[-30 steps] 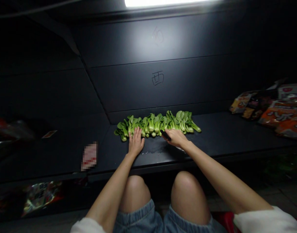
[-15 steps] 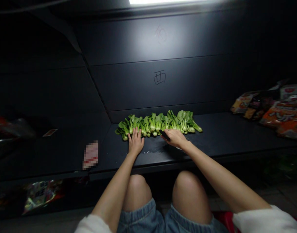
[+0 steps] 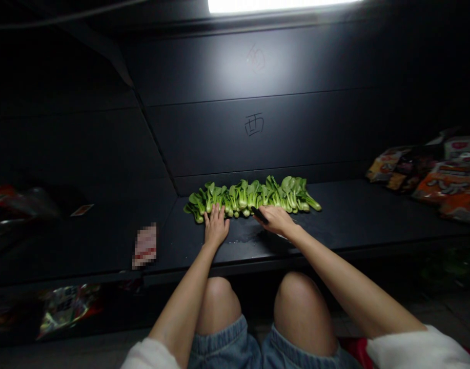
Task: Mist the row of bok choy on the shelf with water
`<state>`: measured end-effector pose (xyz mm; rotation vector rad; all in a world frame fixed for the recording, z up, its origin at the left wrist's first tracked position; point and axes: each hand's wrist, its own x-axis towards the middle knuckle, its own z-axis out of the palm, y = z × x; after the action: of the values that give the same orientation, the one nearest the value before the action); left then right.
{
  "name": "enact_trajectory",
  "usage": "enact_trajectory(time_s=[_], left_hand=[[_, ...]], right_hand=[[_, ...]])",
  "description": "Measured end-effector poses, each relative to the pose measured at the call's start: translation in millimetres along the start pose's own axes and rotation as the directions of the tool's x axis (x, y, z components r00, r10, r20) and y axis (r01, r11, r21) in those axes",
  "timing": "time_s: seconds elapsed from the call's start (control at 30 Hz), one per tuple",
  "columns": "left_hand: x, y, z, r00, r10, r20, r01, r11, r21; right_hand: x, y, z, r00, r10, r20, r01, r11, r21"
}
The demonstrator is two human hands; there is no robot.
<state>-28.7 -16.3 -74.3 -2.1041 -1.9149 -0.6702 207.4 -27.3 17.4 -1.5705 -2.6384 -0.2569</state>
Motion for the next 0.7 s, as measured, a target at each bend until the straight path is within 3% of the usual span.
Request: enact_trajectory(time_s=[0.33, 0.47, 0.6, 0.7], left_hand=[[0, 1, -2.0, 1.0, -0.002, -0.02, 0.002, 1.0, -0.031], [1, 0, -4.3, 0.997, 0.009, -0.082, -0.015, 0.997, -0.079], [1, -9, -6.4, 0.986, -0.06, -0.158, 0.042, 0.993, -0.114], [-1, -21, -7.7, 0.982, -0.109, -0.156, 0.094, 0.99, -0.104]], right_hand=[[0, -2, 2, 0.999, -0.039, -0.003, 0.039, 0.999, 0.017], [2, -6, -1, 1.0, -0.025, -0.01, 0.025, 1.0, 0.01], [4, -11, -4, 1.0, -0.03, 0.0, 0.03, 1.0, 0.008], [7, -15, -5, 0.999, -0.04, 0.003, 0.04, 0.999, 0.004]])
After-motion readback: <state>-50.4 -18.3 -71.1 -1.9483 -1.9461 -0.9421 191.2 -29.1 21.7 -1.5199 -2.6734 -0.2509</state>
